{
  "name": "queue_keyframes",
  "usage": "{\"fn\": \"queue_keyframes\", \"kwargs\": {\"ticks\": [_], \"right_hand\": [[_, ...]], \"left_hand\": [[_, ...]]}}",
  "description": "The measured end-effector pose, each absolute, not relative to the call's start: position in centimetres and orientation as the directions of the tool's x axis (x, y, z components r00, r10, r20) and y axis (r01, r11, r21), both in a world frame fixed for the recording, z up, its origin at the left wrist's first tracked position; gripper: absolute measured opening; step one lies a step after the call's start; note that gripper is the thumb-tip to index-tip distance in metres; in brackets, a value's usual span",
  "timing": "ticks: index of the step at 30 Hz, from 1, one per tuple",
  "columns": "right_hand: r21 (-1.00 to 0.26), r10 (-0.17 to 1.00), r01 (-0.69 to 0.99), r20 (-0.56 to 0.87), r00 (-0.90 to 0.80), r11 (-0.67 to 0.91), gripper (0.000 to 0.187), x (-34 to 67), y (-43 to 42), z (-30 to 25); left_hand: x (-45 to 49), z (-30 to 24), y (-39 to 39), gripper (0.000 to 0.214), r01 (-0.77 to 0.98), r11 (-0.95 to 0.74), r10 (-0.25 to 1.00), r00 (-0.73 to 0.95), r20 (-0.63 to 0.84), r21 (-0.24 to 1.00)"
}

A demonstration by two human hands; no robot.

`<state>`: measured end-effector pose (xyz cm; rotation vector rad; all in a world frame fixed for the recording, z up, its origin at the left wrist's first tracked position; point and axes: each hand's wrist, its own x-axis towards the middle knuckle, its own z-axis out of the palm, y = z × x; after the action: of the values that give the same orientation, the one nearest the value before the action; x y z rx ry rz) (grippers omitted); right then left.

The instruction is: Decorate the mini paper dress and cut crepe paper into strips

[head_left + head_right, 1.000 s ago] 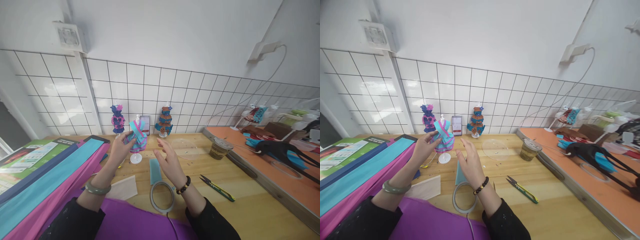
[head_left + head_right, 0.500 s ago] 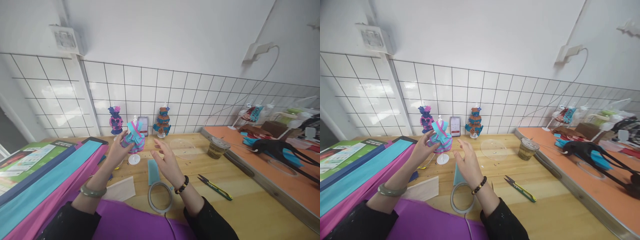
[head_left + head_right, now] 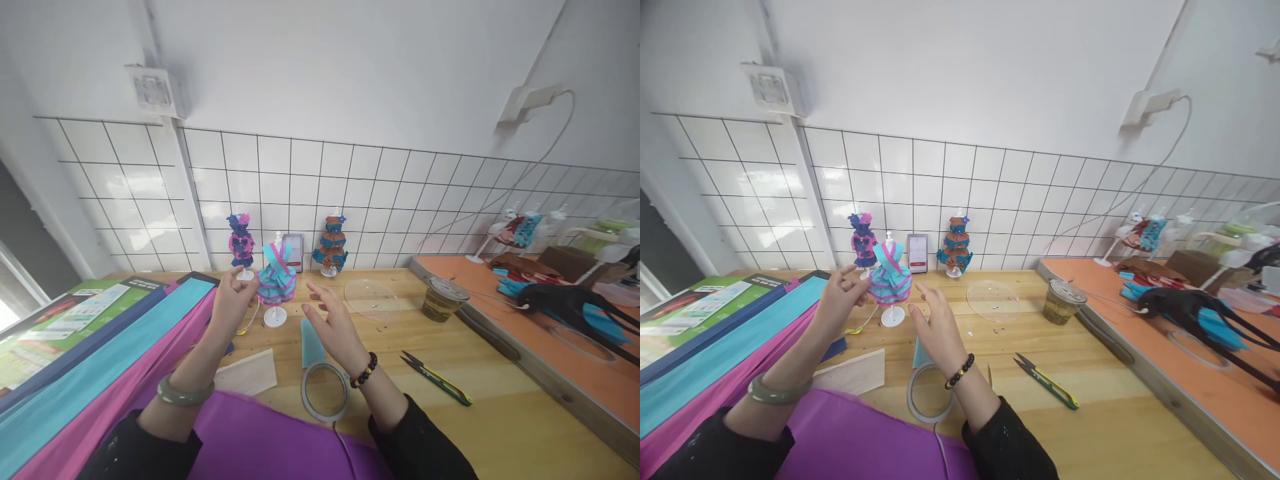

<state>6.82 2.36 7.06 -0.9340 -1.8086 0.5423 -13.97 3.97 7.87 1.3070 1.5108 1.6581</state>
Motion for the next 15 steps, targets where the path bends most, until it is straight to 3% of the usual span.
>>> {"fn": "queue_keyframes", "kwargs": {"ticks": [9,15], "right_hand": [[-0.686,0.777,0.368,0.582,-0.24,0.628,0.038,6.47,2.34,6.58],[-0.692,0.785,0.373,0.565,-0.253,0.618,0.038,6.35,2.27,6.51]], "left_hand": [[-13.29,7.86,3.69,0.075,-0.164,-0.138,0.955,-0.283,0.087,0.977],[-12.98,8.15,3.79,0.071,-0.26,-0.142,0.962,-0.265,0.071,0.955]]}}
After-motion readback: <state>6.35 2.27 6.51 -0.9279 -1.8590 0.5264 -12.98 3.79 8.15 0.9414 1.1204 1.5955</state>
